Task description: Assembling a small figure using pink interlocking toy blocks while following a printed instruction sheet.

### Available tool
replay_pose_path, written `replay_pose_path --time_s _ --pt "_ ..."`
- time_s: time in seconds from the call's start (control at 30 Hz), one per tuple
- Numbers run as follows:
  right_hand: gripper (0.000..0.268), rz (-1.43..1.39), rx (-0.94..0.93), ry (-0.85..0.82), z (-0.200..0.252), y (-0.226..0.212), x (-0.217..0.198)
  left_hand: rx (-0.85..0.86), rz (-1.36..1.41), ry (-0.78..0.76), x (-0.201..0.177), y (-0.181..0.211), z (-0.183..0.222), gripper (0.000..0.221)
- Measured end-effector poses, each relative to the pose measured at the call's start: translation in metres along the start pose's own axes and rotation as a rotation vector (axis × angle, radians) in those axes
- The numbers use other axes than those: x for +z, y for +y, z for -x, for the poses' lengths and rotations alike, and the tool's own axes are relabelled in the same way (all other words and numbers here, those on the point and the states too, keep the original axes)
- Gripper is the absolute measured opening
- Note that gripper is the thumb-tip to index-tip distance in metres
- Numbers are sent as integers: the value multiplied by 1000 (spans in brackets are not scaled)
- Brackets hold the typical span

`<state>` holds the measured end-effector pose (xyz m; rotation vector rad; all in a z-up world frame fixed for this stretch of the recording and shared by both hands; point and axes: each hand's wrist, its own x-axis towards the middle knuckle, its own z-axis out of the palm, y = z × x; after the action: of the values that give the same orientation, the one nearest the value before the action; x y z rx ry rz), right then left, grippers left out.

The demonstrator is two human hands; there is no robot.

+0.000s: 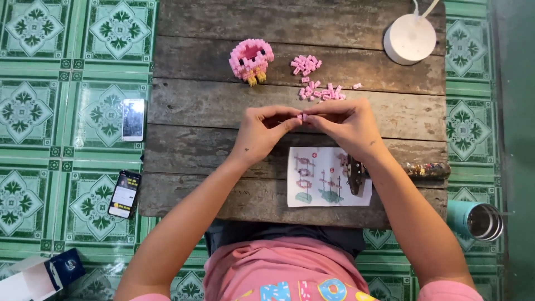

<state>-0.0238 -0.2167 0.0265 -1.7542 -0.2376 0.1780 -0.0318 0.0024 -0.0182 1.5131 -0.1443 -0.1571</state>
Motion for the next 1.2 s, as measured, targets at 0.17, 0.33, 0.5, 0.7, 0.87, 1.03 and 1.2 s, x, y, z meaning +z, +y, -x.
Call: replay_pose_path --time_s 0.17,0.33,0.5,0.7,0.87,1.03,1.2 --pt "19 -48 11 -20 -2 13 -3 11 18 -27 -3 -5 0 22" --pt "19 -41 8 -21 -2 11 -3 11 9 -57 -4 -5 0 23" --pt "17 -51 26 -20 -2 7 -3 8 -10 -57 -6 -2 1 22" --pt "15 -18 9 -6 -2 10 -1 2 -14 -53 -5 -8 0 23" --pt "17 55 -20 13 0 7 1 21 -27 -55 -5 -6 0 22" --pt "18 119 -111 14 -8 5 -4 36 -48 -36 1 -6 -3 17" --pt "17 697 -539 236 -19 45 -37 63 77 11 1 -18 -7 14"
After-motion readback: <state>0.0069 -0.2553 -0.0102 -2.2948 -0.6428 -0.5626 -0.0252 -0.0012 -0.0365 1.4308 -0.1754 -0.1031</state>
